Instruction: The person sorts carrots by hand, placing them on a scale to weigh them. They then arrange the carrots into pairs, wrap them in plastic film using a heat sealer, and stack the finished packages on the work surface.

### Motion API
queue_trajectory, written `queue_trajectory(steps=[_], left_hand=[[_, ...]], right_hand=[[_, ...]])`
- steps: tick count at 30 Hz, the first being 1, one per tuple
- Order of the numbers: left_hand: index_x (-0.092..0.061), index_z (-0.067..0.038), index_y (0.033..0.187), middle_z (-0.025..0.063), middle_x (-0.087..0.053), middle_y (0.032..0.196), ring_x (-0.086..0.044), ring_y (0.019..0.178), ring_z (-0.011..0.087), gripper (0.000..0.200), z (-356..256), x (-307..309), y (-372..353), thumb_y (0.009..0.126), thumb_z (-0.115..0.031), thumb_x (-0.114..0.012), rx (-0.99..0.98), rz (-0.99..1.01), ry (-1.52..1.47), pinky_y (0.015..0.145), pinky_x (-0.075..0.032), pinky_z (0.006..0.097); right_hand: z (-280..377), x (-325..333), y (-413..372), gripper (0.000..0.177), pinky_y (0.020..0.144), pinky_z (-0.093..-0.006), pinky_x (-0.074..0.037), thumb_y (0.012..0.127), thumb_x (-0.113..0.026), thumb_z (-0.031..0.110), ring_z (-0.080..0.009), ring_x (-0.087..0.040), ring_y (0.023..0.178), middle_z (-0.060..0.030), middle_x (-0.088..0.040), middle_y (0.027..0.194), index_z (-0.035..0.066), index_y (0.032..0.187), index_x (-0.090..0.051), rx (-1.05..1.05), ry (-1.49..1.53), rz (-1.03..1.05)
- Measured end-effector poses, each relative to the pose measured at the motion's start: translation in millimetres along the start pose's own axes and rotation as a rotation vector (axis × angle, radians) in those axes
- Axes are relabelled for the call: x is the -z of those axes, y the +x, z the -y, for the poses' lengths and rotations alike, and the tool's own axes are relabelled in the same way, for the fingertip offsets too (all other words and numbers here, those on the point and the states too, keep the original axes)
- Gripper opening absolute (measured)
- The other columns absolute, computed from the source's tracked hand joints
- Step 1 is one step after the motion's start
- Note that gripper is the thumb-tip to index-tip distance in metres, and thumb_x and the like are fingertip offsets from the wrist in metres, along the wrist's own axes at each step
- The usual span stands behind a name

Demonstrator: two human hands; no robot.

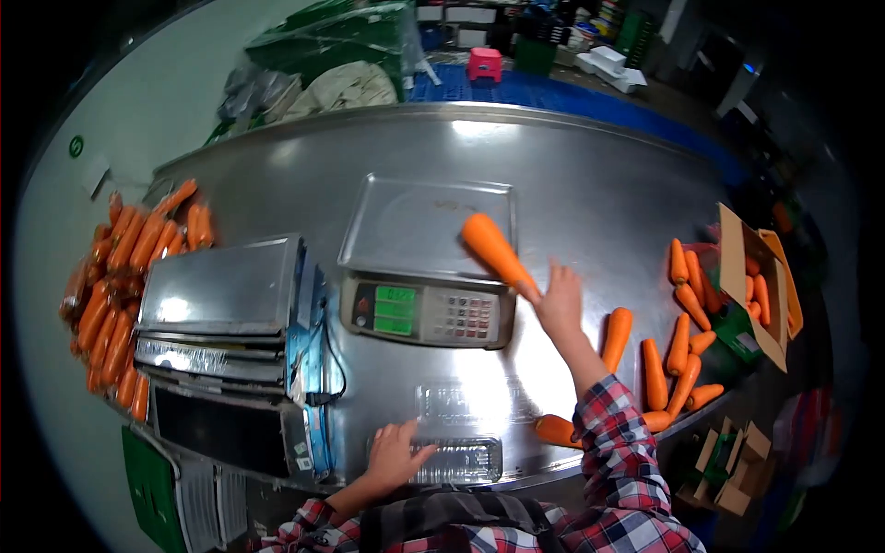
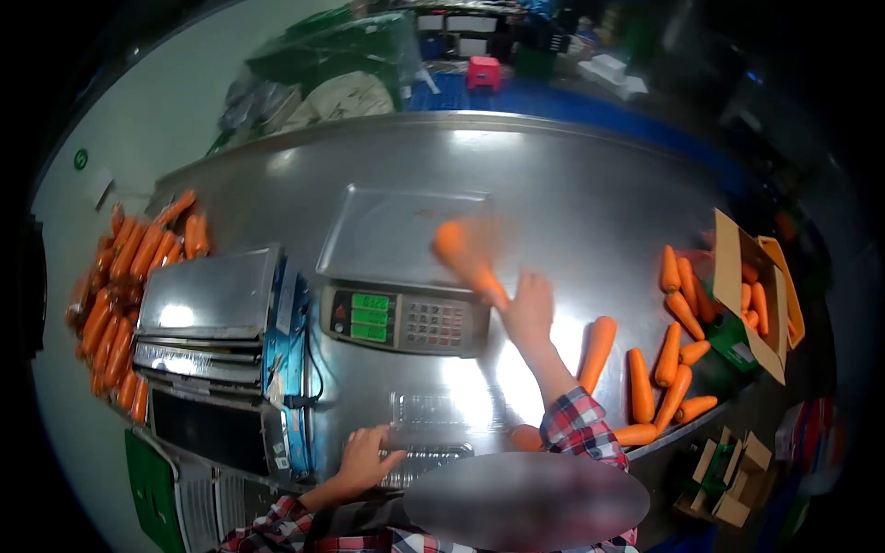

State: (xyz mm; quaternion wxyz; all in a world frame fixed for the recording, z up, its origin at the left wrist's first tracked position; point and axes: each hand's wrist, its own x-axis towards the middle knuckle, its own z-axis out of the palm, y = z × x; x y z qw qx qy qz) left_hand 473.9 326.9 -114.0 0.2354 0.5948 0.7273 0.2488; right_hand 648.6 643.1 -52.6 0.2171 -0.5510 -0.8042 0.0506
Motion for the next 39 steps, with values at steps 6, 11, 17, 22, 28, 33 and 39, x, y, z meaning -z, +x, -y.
queue_trajectory(steps=[6,11,17,22,28,33,39], left_hand=[[-0.044,-0.001,0.125,0.019,-0.05,0.121,-0.051,0.111,0.0302,0.047,-6.4,10.7,-4.2,0.084,-0.016,-0.062,0.402,0.142,-0.457,0.092,-0.041,0.0373],[-0.046,0.003,0.123,0.0163,-0.057,0.111,-0.054,0.106,0.024,0.038,1.3,2.8,-1.8,0.092,-0.018,-0.052,0.139,-0.12,-0.343,0.091,-0.042,0.0341],[-0.04,0.002,0.126,0.0216,-0.042,0.127,-0.042,0.119,0.0337,0.057,12.3,24.7,13.9,0.076,-0.01,-0.066,-0.174,-0.272,-0.174,0.098,-0.036,0.04],[-0.038,-0.006,0.131,0.0215,-0.034,0.136,-0.032,0.126,0.0431,0.075,-37.8,43.3,42.8,0.066,-0.01,-0.076,-0.558,-0.215,0.156,0.102,-0.03,0.0476],[-0.046,-0.012,0.123,0.0177,-0.043,0.124,-0.045,0.113,0.0388,0.074,-29.1,20.9,63.2,0.056,-0.003,-0.078,-0.532,0.041,0.236,0.093,-0.041,0.043],[-0.052,-0.003,0.113,0.0163,-0.051,0.11,-0.047,0.106,0.0341,0.065,-12.6,5.3,57.8,0.054,-0.012,-0.08,-0.199,0.105,-0.131,0.089,-0.041,0.0403],[-0.055,-0.004,0.11,0.0199,-0.045,0.124,-0.04,0.118,0.0369,0.065,-11.0,-1.7,54.2,0.051,-0.015,-0.081,-0.301,0.075,0.188,0.099,-0.033,0.0427]], right_hand=[[17.0,-13.3,-1.8,0.04,0.075,-0.0439,-0.049,0.082,-0.054,0.037,-0.0338,-0.062,0.082,-0.0193,-0.064,0.089,0.005,0.103,-0.061,-0.073,0.264,0.179],[-3.5,-42.2,2.3,0.034,0.064,-0.0373,-0.048,0.087,-0.049,0.034,-0.0268,-0.061,0.069,-0.0142,-0.062,0.074,0.003,0.089,-0.062,-0.147,0.702,0.094],[-26.4,29.4,-81.0,0.03,0.034,-0.0217,-0.022,0.09,-0.044,0.032,-0.0047,-0.03,0.04,0.0012,-0.043,0.056,0.008,0.076,-0.054,-0.479,1.418,0.504],[-25.6,38.5,-160.0,0.029,0.031,-0.0179,-0.02,0.092,-0.041,0.03,-0.0021,-0.027,0.036,0.0052,-0.036,0.05,0.008,0.077,-0.053,-0.687,1.615,0.829],[-25.1,17.5,-190.6,0.037,0.03,-0.0181,-0.028,0.091,-0.045,0.038,-0.0047,-0.036,0.035,0.001,-0.044,0.049,0.003,0.091,-0.059,-0.666,1.565,1.16],[-58.6,22.1,-172.0,0.041,0.039,-0.0243,-0.039,0.09,-0.049,0.042,-0.0095,-0.044,0.04,-0.0006,-0.051,0.054,0.002,0.086,-0.058,-0.626,1.272,0.721],[-183.6,41.4,-161.8,0.02,0.053,-0.0286,-0.046,0.089,-0.052,0.021,-0.0144,-0.054,0.057,-0.0057,-0.056,0.069,0.002,0.087,-0.057,-0.807,0.822,-0.111]])
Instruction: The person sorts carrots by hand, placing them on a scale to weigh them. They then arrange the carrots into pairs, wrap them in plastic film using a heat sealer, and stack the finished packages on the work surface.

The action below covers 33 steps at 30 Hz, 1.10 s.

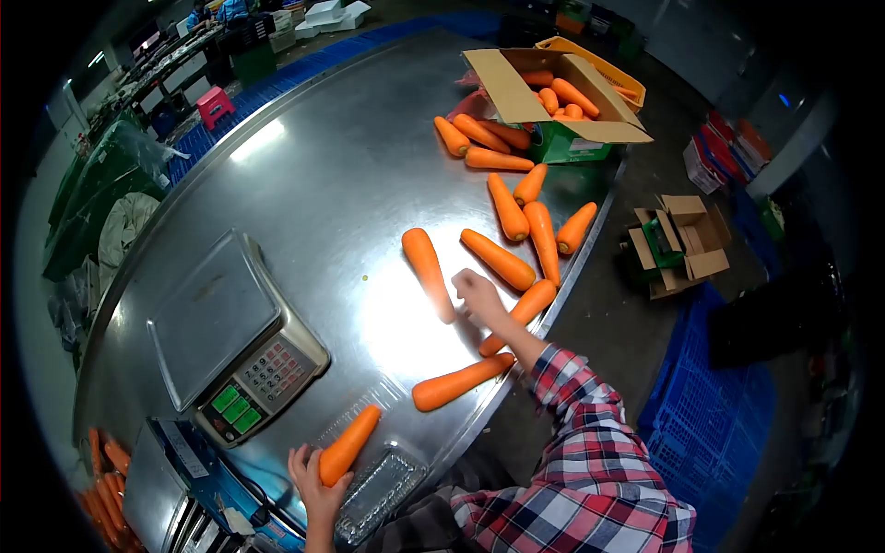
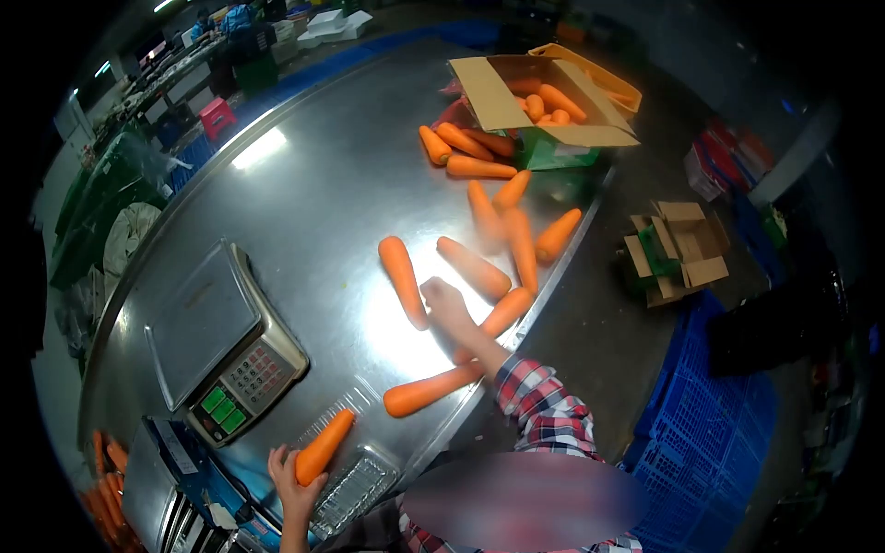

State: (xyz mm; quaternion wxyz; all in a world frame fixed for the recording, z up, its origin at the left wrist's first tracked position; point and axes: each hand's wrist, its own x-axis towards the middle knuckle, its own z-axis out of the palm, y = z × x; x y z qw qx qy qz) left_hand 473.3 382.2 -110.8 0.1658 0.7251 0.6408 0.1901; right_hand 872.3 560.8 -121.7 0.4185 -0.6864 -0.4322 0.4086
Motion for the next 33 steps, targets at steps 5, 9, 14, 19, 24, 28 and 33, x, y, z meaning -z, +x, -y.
queue_trajectory(steps=[5,9,14,19,24,28,33], left_hand=[[-0.044,-0.001,0.122,0.021,-0.036,0.135,-0.037,0.122,0.0394,0.08,-2.4,-2.3,4.5,0.052,-0.011,-0.081,0.181,0.059,-0.175,0.104,-0.03,0.0424],[-0.043,0.0,0.12,0.0208,-0.04,0.129,-0.04,0.118,0.0392,0.079,1.2,-13.8,-5.7,0.052,-0.009,-0.082,0.171,-0.056,-0.08,0.101,-0.033,0.0423],[-0.052,-0.001,0.109,0.0172,-0.045,0.114,-0.043,0.112,0.0368,0.066,-0.4,-3.7,-2.9,0.051,-0.01,-0.082,0.233,0.036,-0.137,0.097,-0.035,0.0432],[-0.055,-0.009,0.115,0.0191,-0.039,0.133,-0.037,0.123,0.0386,0.072,10.9,-15.4,4.6,0.049,-0.017,-0.084,0.03,0.088,-0.008,0.102,-0.032,0.0463],[-0.054,-0.012,0.118,0.019,-0.03,0.141,-0.034,0.127,0.0375,0.067,7.2,-16.5,6.5,0.057,-0.016,-0.083,0.292,0.068,-0.297,0.103,-0.033,0.0423],[-0.054,-0.012,0.119,0.0168,-0.031,0.141,-0.034,0.127,0.0353,0.064,23.6,-4.9,5.7,0.061,-0.015,-0.082,0.319,0.168,-0.344,0.102,-0.035,0.0402],[-0.055,-0.01,0.118,0.0155,-0.032,0.141,-0.034,0.127,0.0345,0.064,40.1,0.3,7.5,0.061,-0.016,-0.082,0.257,0.146,-0.354,0.103,-0.035,0.0401]], right_hand=[[48.7,86.3,50.7,0.034,0.086,-0.0394,-0.041,0.083,-0.06,0.024,-0.0309,-0.053,0.103,-0.0189,-0.056,0.108,0.0,0.107,-0.059,0.315,-0.918,-0.457],[14.9,95.7,106.9,0.044,0.098,-0.0456,-0.029,0.081,-0.064,0.031,-0.0324,-0.036,0.123,-0.0167,-0.043,0.13,0.003,0.112,-0.057,0.137,-1.234,-0.444],[47.9,66.9,83.9,0.058,0.096,-0.0435,-0.035,0.078,-0.066,0.039,-0.0341,-0.042,0.121,-0.0202,-0.047,0.128,0.0,0.117,-0.049,0.065,-1.164,-0.198],[24.8,67.4,102.5,0.058,0.083,-0.0374,-0.047,0.071,-0.067,0.035,-0.0344,-0.06,0.096,-0.0252,-0.061,0.102,-0.004,0.112,-0.054,0.04,-0.904,-0.164],[27.8,73.5,82.2,0.046,0.073,-0.0273,-0.044,0.081,-0.062,0.025,-0.0152,-0.058,0.087,-0.0055,-0.06,0.098,0.006,0.121,-0.049,0.031,-0.105,0.05],[43.0,42.8,21.9,0.065,0.083,-0.0294,-0.048,0.077,-0.068,0.02,-0.0186,-0.058,0.098,-0.0094,-0.056,0.115,0.005,0.134,-0.04,0.187,-0.121,0.501],[62.0,-36.5,-52.6,0.062,0.099,-0.0379,-0.036,0.075,-0.07,0.02,-0.0263,-0.046,0.117,-0.0127,-0.051,0.124,0.008,0.131,-0.046,0.47,-0.435,0.917]])
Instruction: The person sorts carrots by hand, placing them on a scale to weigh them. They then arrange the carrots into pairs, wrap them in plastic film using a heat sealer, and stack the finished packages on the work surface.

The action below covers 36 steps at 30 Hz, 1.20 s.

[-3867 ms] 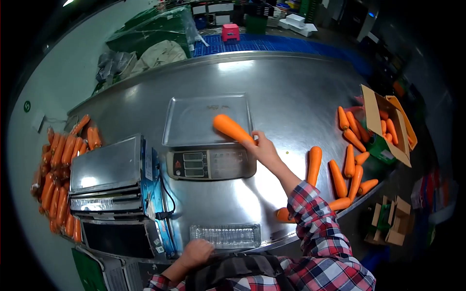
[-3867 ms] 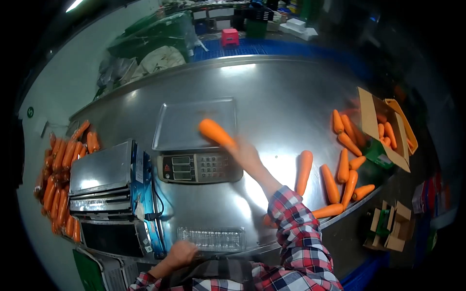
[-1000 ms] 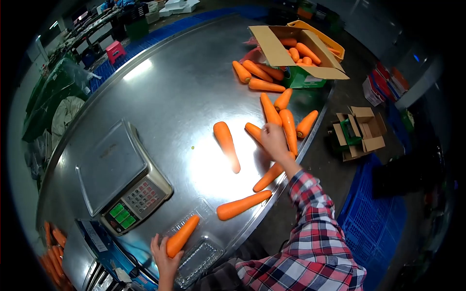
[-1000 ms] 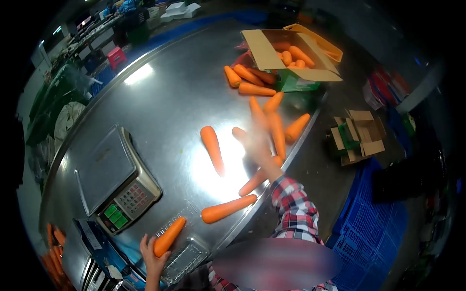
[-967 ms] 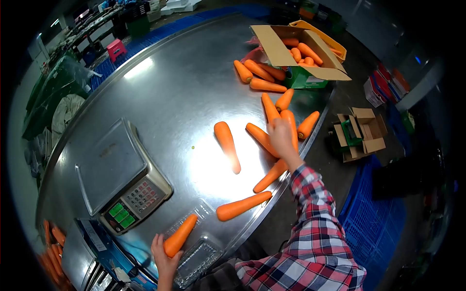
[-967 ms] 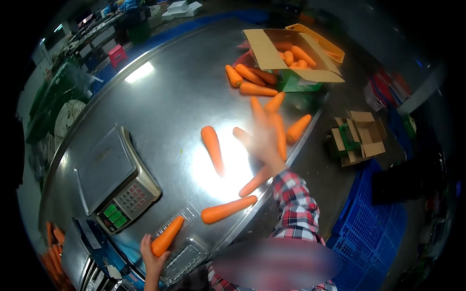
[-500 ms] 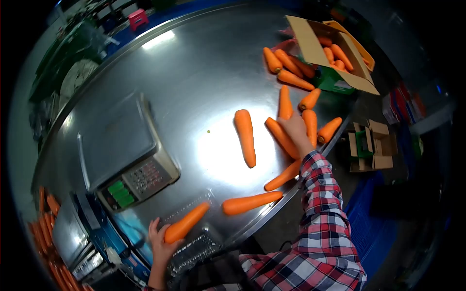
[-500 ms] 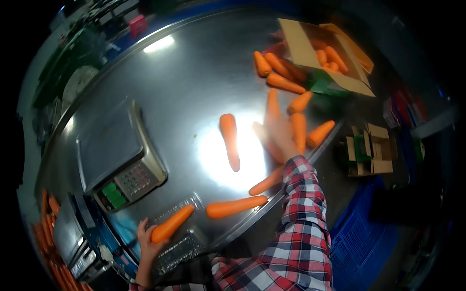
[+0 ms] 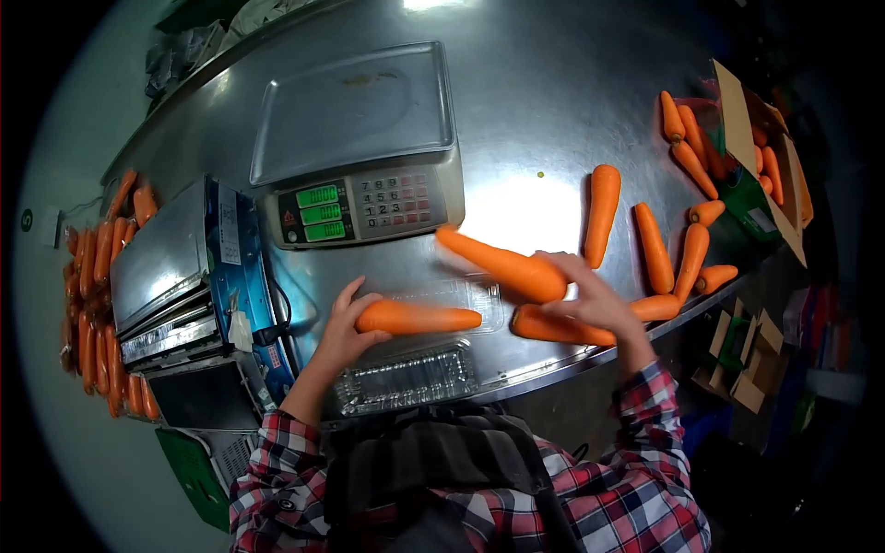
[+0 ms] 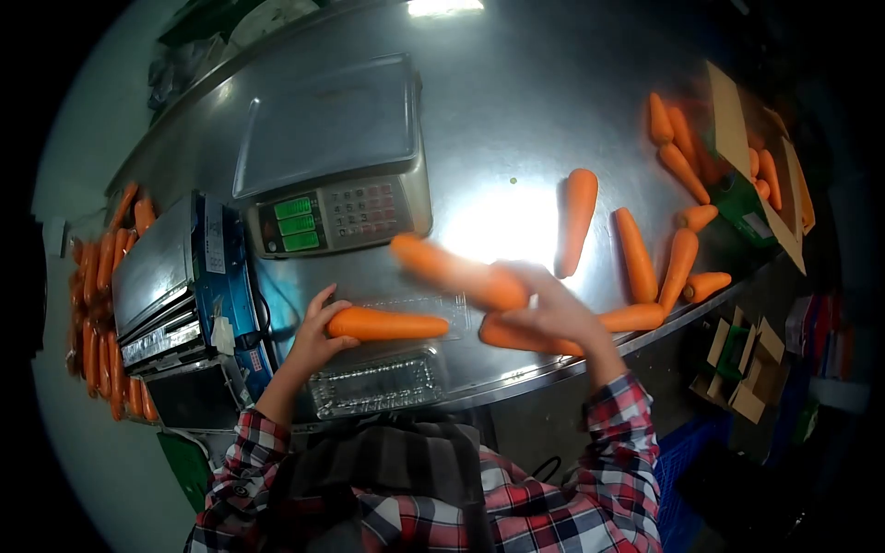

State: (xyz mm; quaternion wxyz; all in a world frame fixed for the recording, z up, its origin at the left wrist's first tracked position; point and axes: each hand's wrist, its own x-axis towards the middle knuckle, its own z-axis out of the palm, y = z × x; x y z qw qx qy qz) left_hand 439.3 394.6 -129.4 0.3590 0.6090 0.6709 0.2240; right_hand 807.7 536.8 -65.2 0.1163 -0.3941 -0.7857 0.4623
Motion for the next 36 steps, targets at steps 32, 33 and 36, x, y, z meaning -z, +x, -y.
queue_trajectory(steps=[32,33,36], left_hand=[[-0.048,-0.005,0.127,0.0115,-0.041,0.111,-0.055,0.087,0.016,0.05,30.1,-2.3,-25.4,0.084,-0.023,-0.066,0.259,-0.139,-0.553,0.066,-0.05,0.0244],[-0.048,-0.005,0.126,0.0113,-0.042,0.11,-0.054,0.088,0.0164,0.049,23.9,2.6,-23.6,0.084,-0.023,-0.066,0.249,-0.14,-0.537,0.068,-0.05,0.0251],[-0.049,-0.005,0.125,0.0109,-0.044,0.108,-0.054,0.088,0.0173,0.048,3.2,26.6,-25.9,0.084,-0.024,-0.066,0.106,-0.222,-0.381,0.073,-0.05,0.0273]], right_hand=[[13.7,-105.1,56.4,0.025,0.058,-0.0259,-0.045,0.084,-0.05,0.004,-0.0123,-0.054,0.065,-0.007,-0.056,0.076,-0.003,0.107,-0.052,-0.493,0.446,-0.037],[20.9,-101.5,55.3,0.024,0.058,-0.0263,-0.046,0.084,-0.05,0.004,-0.0129,-0.055,0.065,-0.007,-0.057,0.076,-0.003,0.107,-0.052,-0.465,0.47,-0.085],[17.7,-92.9,61.3,0.021,0.056,-0.0241,-0.047,0.085,-0.056,0.01,-0.011,-0.057,0.068,-0.0075,-0.06,0.079,0.0,0.103,-0.056,-0.329,0.526,-0.17]])
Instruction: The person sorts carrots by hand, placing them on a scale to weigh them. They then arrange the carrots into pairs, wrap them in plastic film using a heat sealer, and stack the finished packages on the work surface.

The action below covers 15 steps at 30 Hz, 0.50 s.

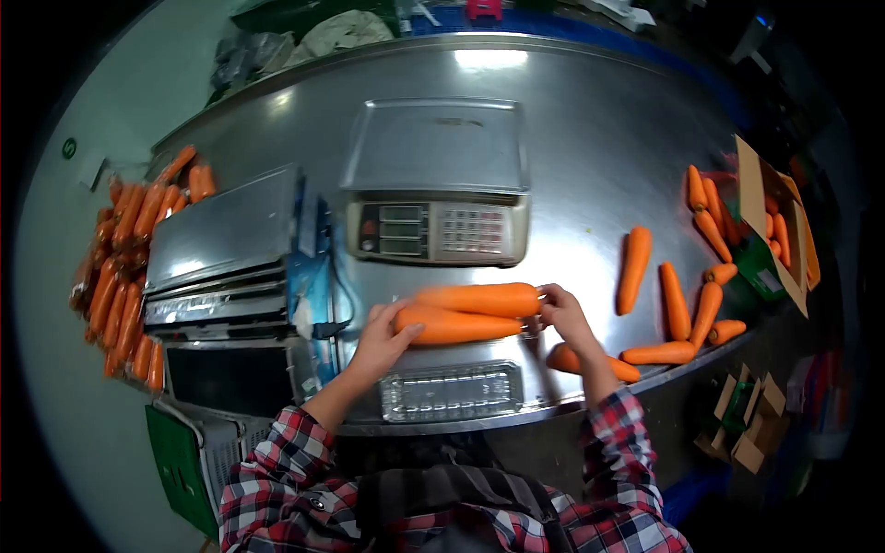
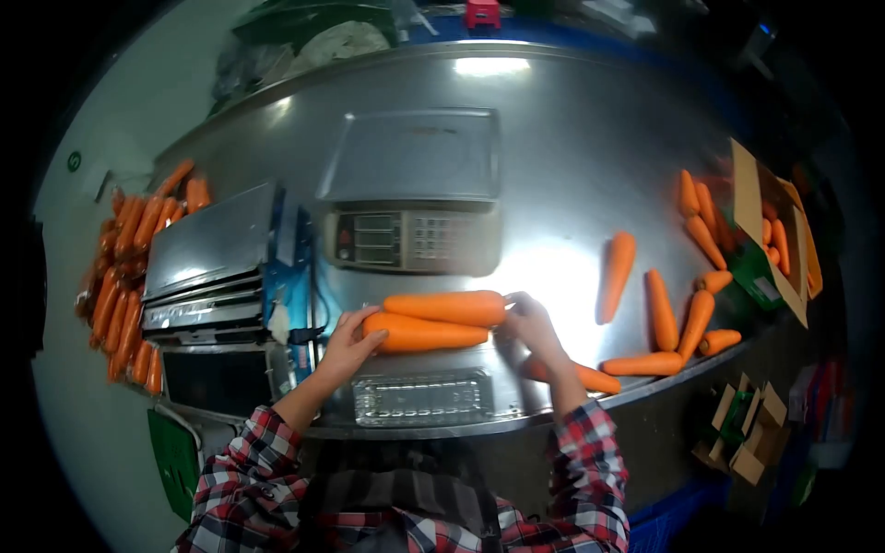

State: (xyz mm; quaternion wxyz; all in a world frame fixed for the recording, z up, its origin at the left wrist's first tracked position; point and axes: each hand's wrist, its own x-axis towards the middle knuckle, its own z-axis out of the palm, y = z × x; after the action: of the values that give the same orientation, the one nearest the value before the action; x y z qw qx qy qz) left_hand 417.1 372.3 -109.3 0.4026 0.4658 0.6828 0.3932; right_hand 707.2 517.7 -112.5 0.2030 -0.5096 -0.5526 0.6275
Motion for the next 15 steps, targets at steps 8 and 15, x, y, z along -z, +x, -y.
queue_trajectory(steps=[8,15], left_hand=[[-0.046,-0.002,0.126,0.0156,-0.05,0.113,-0.057,0.087,0.0173,0.057,-48.6,171.8,-41.9,0.08,-0.027,-0.07,-0.103,-0.21,-0.158,0.076,-0.049,0.028],[-0.055,0.002,0.118,0.008,-0.058,0.1,-0.057,0.082,0.011,0.047,23.1,425.4,-46.0,0.081,-0.024,-0.069,-0.121,-0.357,-0.107,0.073,-0.048,0.0216]], right_hand=[[131.8,-117.7,-26.3,0.022,0.053,-0.024,-0.048,0.081,-0.052,0.003,-0.0117,-0.056,0.06,-0.0057,-0.056,0.078,-0.002,0.103,-0.053,0.299,0.112,0.045],[216.9,-371.1,45.2,0.028,0.053,-0.0243,-0.046,0.085,-0.055,0.007,-0.0122,-0.055,0.057,-0.0062,-0.057,0.071,-0.006,0.11,-0.052,0.353,-0.088,0.115]])
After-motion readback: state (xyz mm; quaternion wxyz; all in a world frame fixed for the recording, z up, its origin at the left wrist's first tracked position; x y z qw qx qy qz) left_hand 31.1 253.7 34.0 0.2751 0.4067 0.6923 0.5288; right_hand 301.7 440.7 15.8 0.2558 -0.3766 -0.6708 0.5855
